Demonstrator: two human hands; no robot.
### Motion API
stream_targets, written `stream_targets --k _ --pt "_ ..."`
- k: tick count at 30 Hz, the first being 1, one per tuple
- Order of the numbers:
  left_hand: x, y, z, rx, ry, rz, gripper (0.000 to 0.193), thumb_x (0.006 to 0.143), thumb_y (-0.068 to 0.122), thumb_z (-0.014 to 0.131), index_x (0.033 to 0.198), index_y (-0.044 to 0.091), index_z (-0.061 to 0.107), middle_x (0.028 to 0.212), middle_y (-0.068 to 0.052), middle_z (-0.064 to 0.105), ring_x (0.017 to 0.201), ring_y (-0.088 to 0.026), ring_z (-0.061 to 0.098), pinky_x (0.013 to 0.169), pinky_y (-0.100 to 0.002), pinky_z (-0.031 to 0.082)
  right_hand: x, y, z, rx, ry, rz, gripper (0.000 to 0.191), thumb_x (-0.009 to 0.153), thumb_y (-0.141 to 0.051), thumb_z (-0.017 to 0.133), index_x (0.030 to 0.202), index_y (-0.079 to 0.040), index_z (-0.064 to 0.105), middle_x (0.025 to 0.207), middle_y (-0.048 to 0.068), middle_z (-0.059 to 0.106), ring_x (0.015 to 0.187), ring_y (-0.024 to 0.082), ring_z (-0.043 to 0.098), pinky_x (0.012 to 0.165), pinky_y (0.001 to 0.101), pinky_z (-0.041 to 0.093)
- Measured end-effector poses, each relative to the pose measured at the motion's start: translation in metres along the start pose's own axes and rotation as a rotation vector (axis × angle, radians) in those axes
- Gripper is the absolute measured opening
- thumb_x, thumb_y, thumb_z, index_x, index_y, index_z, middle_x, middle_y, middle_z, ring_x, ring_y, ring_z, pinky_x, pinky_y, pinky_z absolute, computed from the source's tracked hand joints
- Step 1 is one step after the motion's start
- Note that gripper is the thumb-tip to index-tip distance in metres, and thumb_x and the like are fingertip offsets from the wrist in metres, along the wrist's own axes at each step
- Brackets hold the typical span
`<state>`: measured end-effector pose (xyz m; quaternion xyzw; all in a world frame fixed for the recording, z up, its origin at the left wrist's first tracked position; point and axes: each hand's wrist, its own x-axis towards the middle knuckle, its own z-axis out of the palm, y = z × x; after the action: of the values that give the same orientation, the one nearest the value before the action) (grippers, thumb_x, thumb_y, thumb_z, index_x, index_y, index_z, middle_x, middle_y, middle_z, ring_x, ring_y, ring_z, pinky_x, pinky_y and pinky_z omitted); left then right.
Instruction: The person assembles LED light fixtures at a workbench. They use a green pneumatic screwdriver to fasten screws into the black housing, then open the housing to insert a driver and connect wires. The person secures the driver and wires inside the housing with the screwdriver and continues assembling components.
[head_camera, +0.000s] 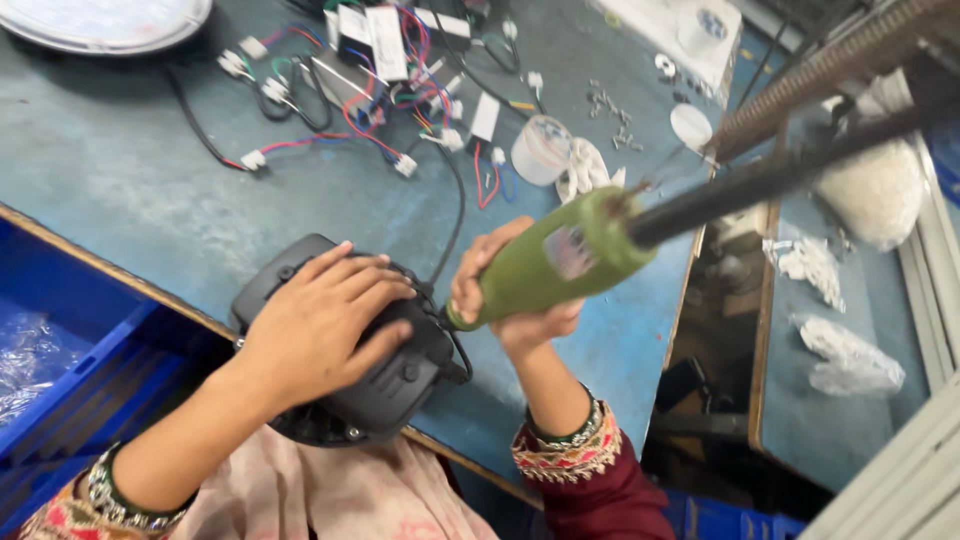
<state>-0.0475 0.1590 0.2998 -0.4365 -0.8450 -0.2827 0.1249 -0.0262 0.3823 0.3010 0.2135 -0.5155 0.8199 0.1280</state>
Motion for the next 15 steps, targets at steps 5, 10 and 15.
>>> stream_targets --k 5,10,15 --pt "-0.039 -0.001 -0.005 0.008 0.157 0.08 0.061 0.08 0.055 0.068 0.121 0.011 0.066 0.132 -0.012 0.064 0.133 -0.03 0.051 0.111 -0.049 0.034 0.039 -0.011 -0.003 0.02 0.027 -0.06 0.094 0.082 -0.092 0.053 0.105 -0.001 0.046 0.061 0.013 0.054 0.045 0.019 0.052 0.045 0.0341 0.048" --pt "-0.045 -0.007 0.014 0.045 0.261 0.046 0.048 0.086 0.046 0.063 0.12 0.014 0.07 0.133 -0.006 0.066 0.131 -0.027 0.058 0.11 -0.044 0.04 0.086 0.022 0.011 0.156 -0.007 0.028 0.094 0.081 -0.088 0.058 0.106 0.002 0.049 0.065 0.014 0.055 0.049 0.022 0.054 0.047 0.0354 0.048" --pt "-0.044 -0.014 0.023 0.039 0.3 0.015 0.04 0.089 0.046 0.057 0.111 0.018 0.075 0.122 -0.002 0.073 0.123 -0.023 0.065 0.107 -0.04 0.043 0.098 0.059 0.023 0.163 -0.084 0.13 0.097 0.077 -0.09 0.061 0.111 0.0 0.05 0.068 0.013 0.056 0.053 0.021 0.055 0.052 0.0351 0.05"
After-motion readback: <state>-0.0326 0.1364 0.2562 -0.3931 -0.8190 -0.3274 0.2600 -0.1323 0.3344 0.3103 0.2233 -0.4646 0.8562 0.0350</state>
